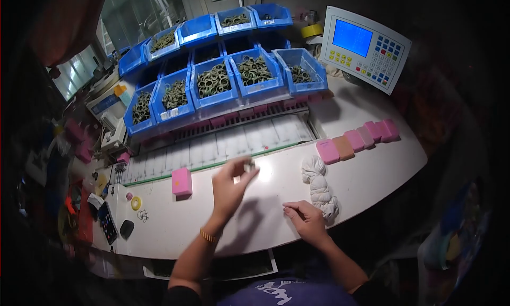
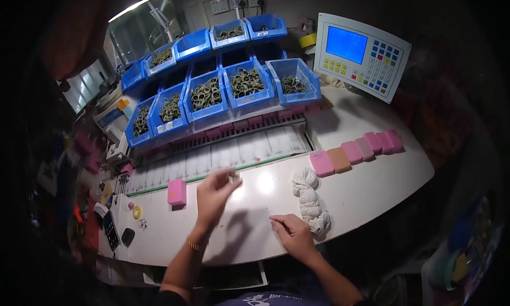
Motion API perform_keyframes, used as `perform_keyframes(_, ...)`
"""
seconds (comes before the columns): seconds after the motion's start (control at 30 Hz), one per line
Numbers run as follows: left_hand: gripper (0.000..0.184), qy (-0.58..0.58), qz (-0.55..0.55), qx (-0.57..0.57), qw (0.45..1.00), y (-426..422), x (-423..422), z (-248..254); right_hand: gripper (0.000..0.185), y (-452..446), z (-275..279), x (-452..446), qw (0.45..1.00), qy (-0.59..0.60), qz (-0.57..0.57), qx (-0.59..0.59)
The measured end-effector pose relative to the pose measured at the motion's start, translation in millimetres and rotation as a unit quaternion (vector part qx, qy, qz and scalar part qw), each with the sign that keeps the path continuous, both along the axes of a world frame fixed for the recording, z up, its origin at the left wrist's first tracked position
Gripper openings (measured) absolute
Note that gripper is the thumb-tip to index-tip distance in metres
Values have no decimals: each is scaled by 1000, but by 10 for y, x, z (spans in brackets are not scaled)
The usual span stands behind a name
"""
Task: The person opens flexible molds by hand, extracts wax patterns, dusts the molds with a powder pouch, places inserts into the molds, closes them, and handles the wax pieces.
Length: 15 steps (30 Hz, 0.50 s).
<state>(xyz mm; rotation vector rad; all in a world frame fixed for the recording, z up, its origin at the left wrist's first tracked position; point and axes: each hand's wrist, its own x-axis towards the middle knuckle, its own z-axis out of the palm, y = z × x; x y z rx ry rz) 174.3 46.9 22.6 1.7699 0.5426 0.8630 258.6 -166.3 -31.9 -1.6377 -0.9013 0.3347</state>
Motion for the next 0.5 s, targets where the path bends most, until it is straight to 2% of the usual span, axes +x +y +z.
perform_keyframes(0.07, 37, -48, 20, 97, 994, 416, 583, 385, 14, 9, 39, 5, 1000, -5, 10, 5)
perform_keyframes(0.13, 44, -23, 115, 231, 966, 702, 1054, 853, 15, -4, 62, 12, 997, -72, 25, 13)
perform_keyframes(0.2, 51, 25, 189, 272, 943, 933, 1331, 1023, 15, -34, 105, 15, 997, -70, 28, 11)
perform_keyframes(0.23, 49, -22, 196, 302, 933, 985, 1359, 1006, 15, -47, 108, 18, 997, -70, 17, 6)
perform_keyframes(0.27, 49, -17, 209, 305, 929, 964, 1303, 942, 14, -42, 105, 2, 998, -67, 14, 3)
perform_keyframes(0.4, 21, -12, 107, 435, 894, 699, 457, 371, 13, -36, 52, -13, 997, -73, 30, 21)
perform_keyframes(0.47, 13, 14, 156, 365, 918, 726, -78, 110, 12, -23, 59, -9, 992, -119, 27, 14)
perform_keyframes(0.5, 13, 19, 198, 289, 936, 900, -326, -83, 12, -8, 60, -10, 993, -113, 36, 17)
